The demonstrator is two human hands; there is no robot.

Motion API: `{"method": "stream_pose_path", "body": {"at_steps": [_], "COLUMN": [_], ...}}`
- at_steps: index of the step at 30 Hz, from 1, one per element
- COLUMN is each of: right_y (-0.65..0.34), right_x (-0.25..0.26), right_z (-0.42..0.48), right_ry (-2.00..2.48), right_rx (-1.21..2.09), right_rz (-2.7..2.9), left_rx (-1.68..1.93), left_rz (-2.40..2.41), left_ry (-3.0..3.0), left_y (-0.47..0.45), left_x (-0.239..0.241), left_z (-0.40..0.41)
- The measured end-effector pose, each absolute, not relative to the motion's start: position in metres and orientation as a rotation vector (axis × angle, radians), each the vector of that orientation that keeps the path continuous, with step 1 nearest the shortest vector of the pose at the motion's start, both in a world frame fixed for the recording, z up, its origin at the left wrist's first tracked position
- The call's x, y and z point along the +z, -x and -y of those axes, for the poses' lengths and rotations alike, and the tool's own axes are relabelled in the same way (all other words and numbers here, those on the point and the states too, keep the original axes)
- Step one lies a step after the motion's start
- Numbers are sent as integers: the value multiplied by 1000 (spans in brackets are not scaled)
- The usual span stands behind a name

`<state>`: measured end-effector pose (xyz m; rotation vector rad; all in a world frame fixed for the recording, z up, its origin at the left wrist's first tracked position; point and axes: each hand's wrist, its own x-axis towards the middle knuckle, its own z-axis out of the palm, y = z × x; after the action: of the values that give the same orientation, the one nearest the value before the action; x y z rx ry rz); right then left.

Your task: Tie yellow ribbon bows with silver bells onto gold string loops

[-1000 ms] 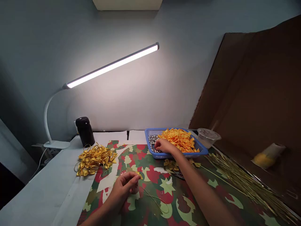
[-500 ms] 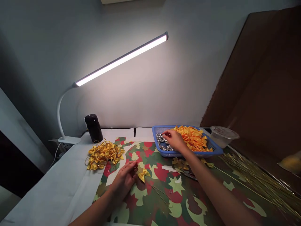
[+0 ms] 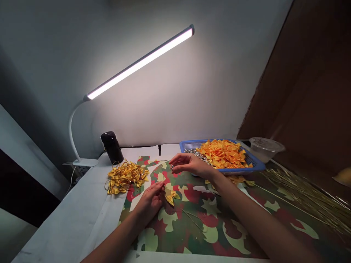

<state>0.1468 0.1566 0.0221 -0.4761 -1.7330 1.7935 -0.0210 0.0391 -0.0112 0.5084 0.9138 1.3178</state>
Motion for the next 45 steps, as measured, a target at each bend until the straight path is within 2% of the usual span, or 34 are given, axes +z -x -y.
{"method": "stream_pose_path", "body": {"at_steps": [12, 45], "right_y": [-142, -145], "right_x": [23, 21], "right_z": [-148, -149], "right_ry": [400, 395], "right_rx": [1974, 1989], "right_rz": [1792, 1835], "left_rx": [1229, 1212], "left_rz": [-941, -951], "left_ry": [-650, -700], "left_y": [20, 17], "left_x": [-13, -7], "left_z": [-37, -35]}}
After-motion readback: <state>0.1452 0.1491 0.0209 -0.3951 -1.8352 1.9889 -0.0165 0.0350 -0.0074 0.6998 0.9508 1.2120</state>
